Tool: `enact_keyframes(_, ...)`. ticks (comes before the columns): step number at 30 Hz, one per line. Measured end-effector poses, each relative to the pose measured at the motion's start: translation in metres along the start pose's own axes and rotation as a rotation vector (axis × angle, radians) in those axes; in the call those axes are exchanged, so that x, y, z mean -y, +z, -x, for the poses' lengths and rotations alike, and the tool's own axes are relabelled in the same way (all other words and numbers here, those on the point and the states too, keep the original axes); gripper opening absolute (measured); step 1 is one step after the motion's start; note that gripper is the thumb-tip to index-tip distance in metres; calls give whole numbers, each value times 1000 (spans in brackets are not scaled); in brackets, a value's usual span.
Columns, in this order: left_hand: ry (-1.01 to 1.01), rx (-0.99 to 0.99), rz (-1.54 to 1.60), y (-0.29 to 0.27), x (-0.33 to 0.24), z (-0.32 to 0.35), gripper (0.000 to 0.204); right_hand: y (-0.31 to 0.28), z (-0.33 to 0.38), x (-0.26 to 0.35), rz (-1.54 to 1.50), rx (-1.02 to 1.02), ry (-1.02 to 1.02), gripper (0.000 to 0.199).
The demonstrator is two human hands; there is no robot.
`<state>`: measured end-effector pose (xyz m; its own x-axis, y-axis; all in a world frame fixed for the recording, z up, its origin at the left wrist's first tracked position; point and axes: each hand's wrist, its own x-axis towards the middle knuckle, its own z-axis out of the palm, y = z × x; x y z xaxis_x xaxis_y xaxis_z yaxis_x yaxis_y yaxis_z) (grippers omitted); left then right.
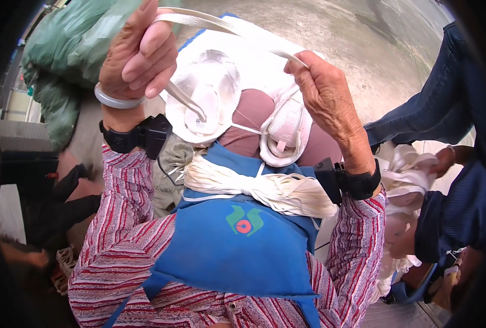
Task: The recorder is lacing and bundling pairs of sneakers in a shoe manufacturing facility.
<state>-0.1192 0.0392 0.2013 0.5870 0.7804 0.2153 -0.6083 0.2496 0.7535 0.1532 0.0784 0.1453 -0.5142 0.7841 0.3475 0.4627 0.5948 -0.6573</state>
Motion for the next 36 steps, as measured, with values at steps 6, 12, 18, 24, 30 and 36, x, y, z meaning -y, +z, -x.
enact_keyframes(6, 15, -93, -181, -10, 2, 8, 49, -15, -8, 14, -93, -80, -95, 21)
enact_keyframes(12, 32, -139, -430, -14, 5, -1, 38, -30, -10, 12, -177, -190, -85, 27)
enact_keyframes(18, 13, -231, -445, -18, 11, 8, 36, -36, -17, 20, -232, -186, -176, 26)
enact_keyframes(24, -17, -251, -461, -14, 15, -1, 36, -55, -19, 39, -268, -235, -177, 25)
enact_keyframes(30, -96, -204, -455, -8, 28, -20, 37, -72, -23, 48, -260, -318, -169, 23)
enact_keyframes(36, -208, -229, -453, -9, 43, -26, 38, -85, -36, 47, -275, -468, -187, 26)
